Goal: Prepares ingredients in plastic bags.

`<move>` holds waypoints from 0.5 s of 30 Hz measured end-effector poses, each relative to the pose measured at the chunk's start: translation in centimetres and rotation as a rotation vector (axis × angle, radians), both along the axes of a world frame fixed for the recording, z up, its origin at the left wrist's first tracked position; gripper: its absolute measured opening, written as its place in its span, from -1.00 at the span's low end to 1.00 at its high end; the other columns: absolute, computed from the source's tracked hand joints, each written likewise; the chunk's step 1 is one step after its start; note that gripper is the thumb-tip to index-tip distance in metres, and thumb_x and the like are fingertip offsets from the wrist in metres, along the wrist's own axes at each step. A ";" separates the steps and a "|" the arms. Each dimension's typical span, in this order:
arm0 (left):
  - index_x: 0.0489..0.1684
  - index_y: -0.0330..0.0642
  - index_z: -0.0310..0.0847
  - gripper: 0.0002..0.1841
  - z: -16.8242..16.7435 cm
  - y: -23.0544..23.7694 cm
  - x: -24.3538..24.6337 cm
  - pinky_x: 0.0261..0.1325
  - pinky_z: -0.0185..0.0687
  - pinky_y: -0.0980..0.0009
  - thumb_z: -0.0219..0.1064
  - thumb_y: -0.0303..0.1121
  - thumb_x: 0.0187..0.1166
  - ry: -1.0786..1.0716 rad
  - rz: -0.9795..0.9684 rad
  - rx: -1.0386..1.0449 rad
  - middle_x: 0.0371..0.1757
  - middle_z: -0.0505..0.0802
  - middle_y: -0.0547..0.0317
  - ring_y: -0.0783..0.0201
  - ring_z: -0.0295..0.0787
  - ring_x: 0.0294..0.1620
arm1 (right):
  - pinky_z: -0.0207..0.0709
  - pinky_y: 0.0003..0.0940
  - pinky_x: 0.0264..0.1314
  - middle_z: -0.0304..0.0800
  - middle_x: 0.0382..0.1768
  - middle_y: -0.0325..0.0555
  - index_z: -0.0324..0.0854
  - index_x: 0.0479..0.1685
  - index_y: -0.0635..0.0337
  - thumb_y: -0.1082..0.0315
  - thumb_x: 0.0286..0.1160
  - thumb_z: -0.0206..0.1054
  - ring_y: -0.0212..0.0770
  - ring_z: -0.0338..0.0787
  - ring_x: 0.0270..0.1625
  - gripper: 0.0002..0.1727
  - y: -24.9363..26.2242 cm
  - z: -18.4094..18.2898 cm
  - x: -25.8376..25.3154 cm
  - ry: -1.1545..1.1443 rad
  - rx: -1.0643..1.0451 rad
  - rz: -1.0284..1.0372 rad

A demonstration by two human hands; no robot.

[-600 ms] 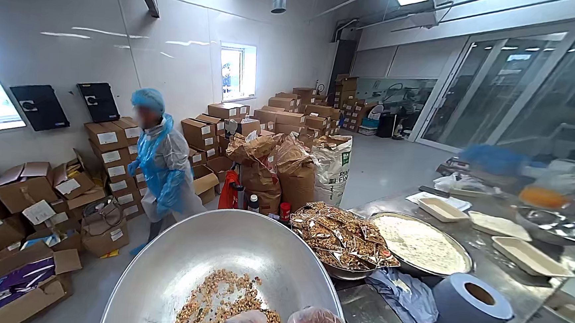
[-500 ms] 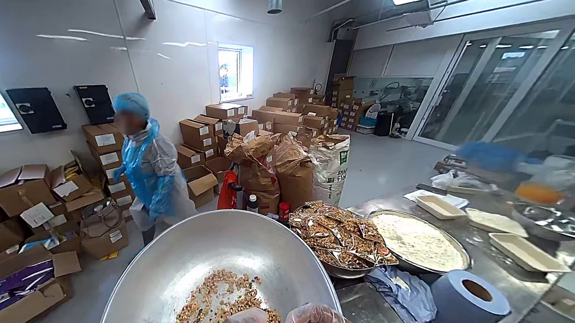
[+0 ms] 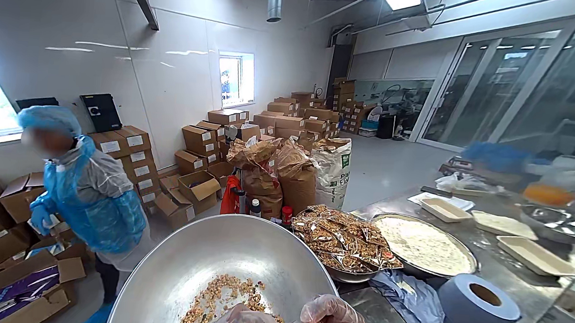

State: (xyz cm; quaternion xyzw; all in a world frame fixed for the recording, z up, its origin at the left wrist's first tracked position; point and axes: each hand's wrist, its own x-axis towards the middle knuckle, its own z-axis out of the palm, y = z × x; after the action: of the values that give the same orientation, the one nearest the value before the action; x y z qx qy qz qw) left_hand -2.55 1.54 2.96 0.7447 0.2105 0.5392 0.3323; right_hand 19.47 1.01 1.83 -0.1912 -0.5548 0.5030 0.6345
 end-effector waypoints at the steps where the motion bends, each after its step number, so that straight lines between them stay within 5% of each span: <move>1: -0.02 -0.29 0.69 -0.87 0.0 0.0 0.0 -0.09 0.73 0.62 0.41 -0.47 0.60 -0.001 -0.008 -0.016 -0.06 0.83 0.10 0.55 0.76 -0.16 | 0.75 -0.56 -0.07 0.92 -0.14 -0.33 0.84 0.01 -0.14 0.39 0.44 0.51 -0.50 0.85 -0.19 -0.76 0.1 -0.1 0.1 0.008 0.002 0.022; 9: -0.10 -0.12 0.76 -0.92 -0.1 0.6 -0.3 0.00 0.68 0.68 0.37 -0.37 0.65 -0.072 -0.093 -0.026 -0.12 0.81 0.29 0.62 0.71 -0.08 | 0.72 -0.60 -0.16 0.89 -0.20 -0.35 0.85 -0.02 -0.15 0.40 0.44 0.50 -0.52 0.81 -0.24 -0.77 0.5 0.1 0.9 0.021 0.021 0.123; 15: 0.34 -0.11 0.61 -0.66 0.2 0.1 0.9 0.02 0.71 0.65 0.40 -0.29 0.65 -0.084 -0.019 -0.037 0.19 0.82 0.32 0.68 0.73 -0.05 | 0.72 -0.60 -0.16 0.90 -0.20 -0.34 0.86 -0.03 -0.15 0.37 0.44 0.51 -0.52 0.81 -0.25 -0.79 0.1 0.7 0.8 0.012 0.056 0.019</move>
State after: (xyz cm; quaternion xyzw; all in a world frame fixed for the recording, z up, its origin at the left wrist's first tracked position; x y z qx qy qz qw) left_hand -1.69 1.66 3.13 0.7169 0.1993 0.5630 0.3597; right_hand 20.25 1.14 2.50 -0.1649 -0.5667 0.4943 0.6382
